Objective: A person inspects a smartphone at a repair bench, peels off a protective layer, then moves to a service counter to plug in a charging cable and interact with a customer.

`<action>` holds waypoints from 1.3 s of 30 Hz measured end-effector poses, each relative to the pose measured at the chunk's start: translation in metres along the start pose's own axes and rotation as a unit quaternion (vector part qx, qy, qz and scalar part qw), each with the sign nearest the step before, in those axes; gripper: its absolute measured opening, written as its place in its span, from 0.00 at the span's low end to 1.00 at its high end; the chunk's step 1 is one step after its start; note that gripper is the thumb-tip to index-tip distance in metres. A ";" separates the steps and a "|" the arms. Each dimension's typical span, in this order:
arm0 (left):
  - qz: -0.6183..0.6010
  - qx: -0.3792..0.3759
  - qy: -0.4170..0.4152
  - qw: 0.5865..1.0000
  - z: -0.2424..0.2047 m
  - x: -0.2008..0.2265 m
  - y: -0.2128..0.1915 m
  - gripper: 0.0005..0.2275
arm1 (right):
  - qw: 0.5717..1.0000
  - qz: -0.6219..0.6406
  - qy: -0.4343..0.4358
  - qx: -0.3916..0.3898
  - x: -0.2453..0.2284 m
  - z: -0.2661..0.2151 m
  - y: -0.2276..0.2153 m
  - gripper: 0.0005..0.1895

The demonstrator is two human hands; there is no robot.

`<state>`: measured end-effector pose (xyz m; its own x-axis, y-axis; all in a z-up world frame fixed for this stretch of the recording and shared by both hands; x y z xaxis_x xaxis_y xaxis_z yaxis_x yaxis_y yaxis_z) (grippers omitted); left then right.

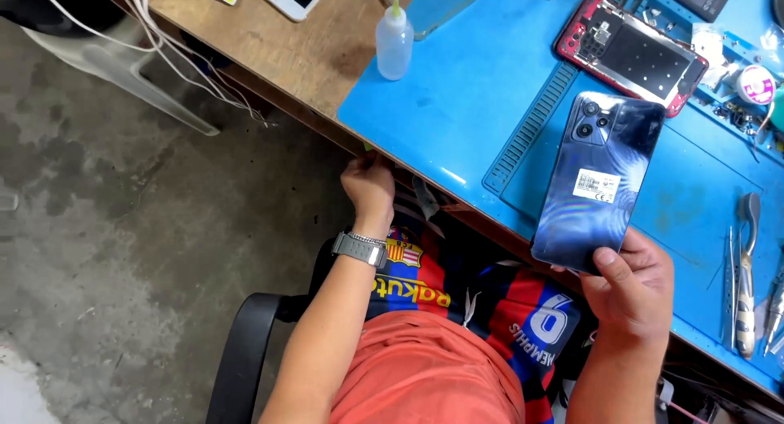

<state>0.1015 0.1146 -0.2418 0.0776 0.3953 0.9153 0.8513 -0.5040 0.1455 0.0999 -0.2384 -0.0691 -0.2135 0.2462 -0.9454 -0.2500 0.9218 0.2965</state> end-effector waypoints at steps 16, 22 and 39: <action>0.146 -0.349 0.159 0.912 -0.114 0.085 -0.017 0.11 | 0.997 -0.063 -0.019 0.031 -0.005 -0.027 0.007 0.21; -0.201 -0.606 -0.060 0.768 -0.206 0.120 0.004 0.36 | 0.893 -0.411 -0.073 -0.168 -0.039 -0.054 0.138 0.12; -0.018 -0.667 -0.030 0.744 -0.191 0.081 -0.003 0.29 | 0.949 -0.248 -0.189 0.049 -0.036 -0.030 0.108 0.10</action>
<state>0.0062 0.0013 -0.0966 0.1247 0.4413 0.8887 -0.4166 -0.7896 0.4505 0.0523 -0.1562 0.0011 0.2665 -0.1515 -0.9518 -0.1376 0.9715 -0.1932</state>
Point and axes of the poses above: each hand's wrist, its own z-axis towards the middle knuckle, its own y-axis out of the palm, x = y × z, the point moved 7 cm from there along z, towards the middle knuckle, and after that the axes turned 7 degrees about y, right-handed, at the moved point
